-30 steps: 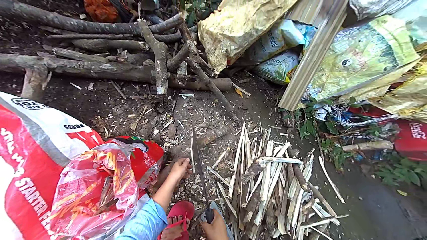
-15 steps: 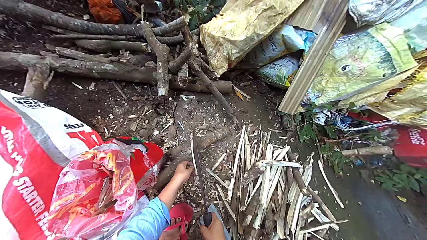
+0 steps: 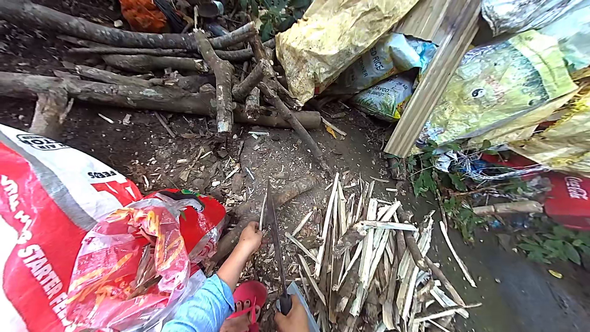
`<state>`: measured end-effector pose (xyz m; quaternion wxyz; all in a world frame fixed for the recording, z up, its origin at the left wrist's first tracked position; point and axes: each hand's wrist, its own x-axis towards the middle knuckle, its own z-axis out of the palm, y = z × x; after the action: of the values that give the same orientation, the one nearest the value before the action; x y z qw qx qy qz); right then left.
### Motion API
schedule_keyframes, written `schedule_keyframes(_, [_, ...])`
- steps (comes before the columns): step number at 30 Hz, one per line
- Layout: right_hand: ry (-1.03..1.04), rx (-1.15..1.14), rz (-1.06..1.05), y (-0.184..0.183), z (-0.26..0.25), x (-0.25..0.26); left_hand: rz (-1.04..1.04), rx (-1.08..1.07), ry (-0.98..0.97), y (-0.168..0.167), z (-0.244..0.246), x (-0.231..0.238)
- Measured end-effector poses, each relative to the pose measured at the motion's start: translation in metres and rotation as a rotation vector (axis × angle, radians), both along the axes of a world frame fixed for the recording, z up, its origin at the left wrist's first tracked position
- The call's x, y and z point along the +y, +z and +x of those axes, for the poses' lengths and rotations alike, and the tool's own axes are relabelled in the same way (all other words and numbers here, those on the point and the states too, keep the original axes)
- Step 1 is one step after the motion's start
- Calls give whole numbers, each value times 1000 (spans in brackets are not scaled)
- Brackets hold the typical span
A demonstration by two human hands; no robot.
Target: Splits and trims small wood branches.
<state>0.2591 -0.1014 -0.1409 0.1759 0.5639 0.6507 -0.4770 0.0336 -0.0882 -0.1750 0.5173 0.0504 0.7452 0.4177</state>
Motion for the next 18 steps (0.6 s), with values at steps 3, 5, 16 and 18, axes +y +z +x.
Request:
schedule_keyframes(3, [-35, 52, 7, 3, 3, -6, -77, 187, -203, -4, -10, -4])
schedule_keyframes(5, [-43, 61, 11, 6, 4, -8, -134, 282, -308, 1, -15, -6])
schedule_keyframes(16, [-341, 945, 642, 39, -48, 24, -254, 420, -447, 14, -18, -2])
schedule_keyframes(18, [-298, 723, 570, 14, -48, 15, -277, 464, -471, 17, -19, -2])
